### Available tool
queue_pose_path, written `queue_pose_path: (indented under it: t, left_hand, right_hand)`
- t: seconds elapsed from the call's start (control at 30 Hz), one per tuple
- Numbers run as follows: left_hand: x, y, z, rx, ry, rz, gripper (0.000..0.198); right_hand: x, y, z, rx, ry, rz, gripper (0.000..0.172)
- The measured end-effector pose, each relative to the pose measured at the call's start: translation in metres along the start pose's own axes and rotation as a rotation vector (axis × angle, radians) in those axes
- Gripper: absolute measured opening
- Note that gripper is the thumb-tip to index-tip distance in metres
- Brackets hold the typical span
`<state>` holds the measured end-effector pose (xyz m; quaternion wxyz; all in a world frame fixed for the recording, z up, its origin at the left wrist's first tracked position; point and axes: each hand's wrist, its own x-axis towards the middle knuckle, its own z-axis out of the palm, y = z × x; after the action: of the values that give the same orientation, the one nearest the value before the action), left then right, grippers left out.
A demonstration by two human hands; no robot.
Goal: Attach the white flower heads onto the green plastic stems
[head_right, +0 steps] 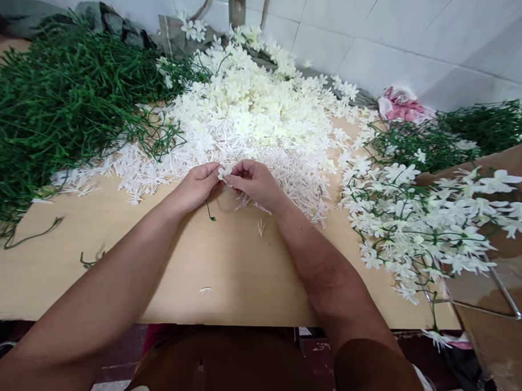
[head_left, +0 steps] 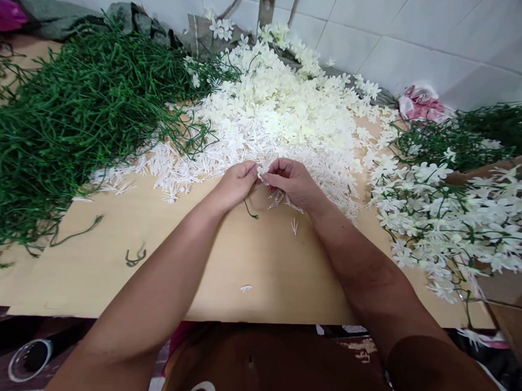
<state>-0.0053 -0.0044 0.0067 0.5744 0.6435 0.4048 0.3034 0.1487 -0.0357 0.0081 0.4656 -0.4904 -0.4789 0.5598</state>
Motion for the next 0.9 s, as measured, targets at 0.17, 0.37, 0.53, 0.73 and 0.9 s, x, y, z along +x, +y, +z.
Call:
queue_pose_path:
  t: [0.17, 0.37, 0.53, 0.73, 0.9]
  left_hand:
    - [0.000, 0.000, -0.003, 0.004, -0.056, 0.002, 0.029]
    - [0.000, 0.001, -0.005, 0.004, -0.059, -0.035, 0.025]
    - [0.001, -0.001, -0.006, -0.016, -0.048, -0.026, 0.024]
    - [0.003, -0.004, -0.006, -0.075, -0.012, -0.025, 0.023]
    - [0.004, -0.003, -0.006, -0.210, 0.034, -0.081, 0.026]
  right_hand:
    - [0.000, -0.001, 0.004, -0.122, 0.066, 0.010, 0.035]
    - [-0.005, -0.007, 0.010, -0.212, 0.129, -0.031, 0.032]
    - [-0.007, -0.010, 0.012, -0.137, 0.072, -0.029, 0.036]
    - [-0.006, -0.005, 0.005, -0.007, -0.010, 0.007, 0.043]
    - [-0.004, 0.001, -0.001, 0.121, -0.128, 0.037, 0.039]
